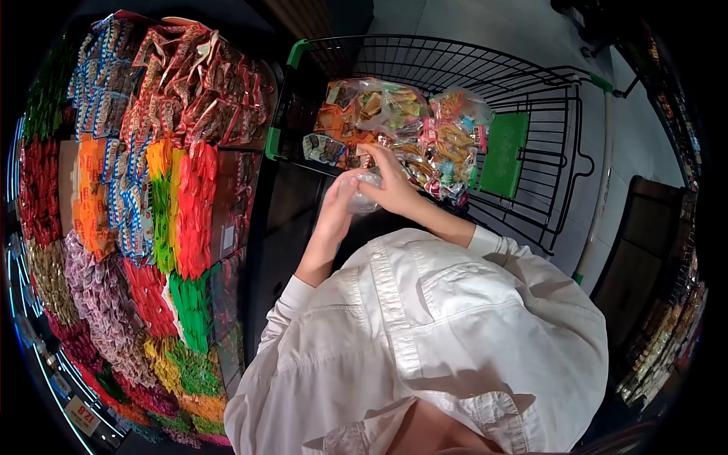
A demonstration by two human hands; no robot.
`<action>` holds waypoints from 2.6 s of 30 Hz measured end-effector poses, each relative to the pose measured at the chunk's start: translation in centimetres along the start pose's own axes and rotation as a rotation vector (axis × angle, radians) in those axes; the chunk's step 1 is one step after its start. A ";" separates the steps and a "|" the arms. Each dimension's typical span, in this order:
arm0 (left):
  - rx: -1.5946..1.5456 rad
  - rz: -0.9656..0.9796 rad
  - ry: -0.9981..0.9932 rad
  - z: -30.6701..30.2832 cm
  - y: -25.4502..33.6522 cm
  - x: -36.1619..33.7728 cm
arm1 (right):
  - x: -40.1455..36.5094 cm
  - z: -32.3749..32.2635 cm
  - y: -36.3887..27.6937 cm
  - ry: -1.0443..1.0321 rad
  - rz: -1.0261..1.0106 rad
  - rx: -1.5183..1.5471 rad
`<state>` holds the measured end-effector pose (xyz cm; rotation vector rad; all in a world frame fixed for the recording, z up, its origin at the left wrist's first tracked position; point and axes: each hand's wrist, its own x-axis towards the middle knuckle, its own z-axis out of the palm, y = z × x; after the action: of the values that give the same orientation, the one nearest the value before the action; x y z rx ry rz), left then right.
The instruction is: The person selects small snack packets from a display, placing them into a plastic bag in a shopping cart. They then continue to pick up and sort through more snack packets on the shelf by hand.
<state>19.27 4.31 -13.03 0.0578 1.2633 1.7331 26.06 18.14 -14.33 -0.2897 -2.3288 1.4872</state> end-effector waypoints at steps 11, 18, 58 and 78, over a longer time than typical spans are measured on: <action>0.476 0.350 0.342 -0.3 -1.8 1.5 | -1.2 3.0 2.0 -0.098 0.400 0.575; 0.377 0.230 0.376 1.1 -1.4 1.8 | 0.1 0.9 1.8 -0.034 0.348 0.384; 1.611 0.306 0.091 -1.2 -5.6 10.0 | -1.3 -10.3 13.9 0.204 0.686 0.266; 1.724 -0.053 0.074 0.0 -4.8 10.1 | 11.6 -9.9 27.1 0.087 0.514 -0.775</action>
<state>16.93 11.45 -21.34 0.9131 2.3739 0.1550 18.95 42.07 -32.90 -1.1898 -2.7795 0.6260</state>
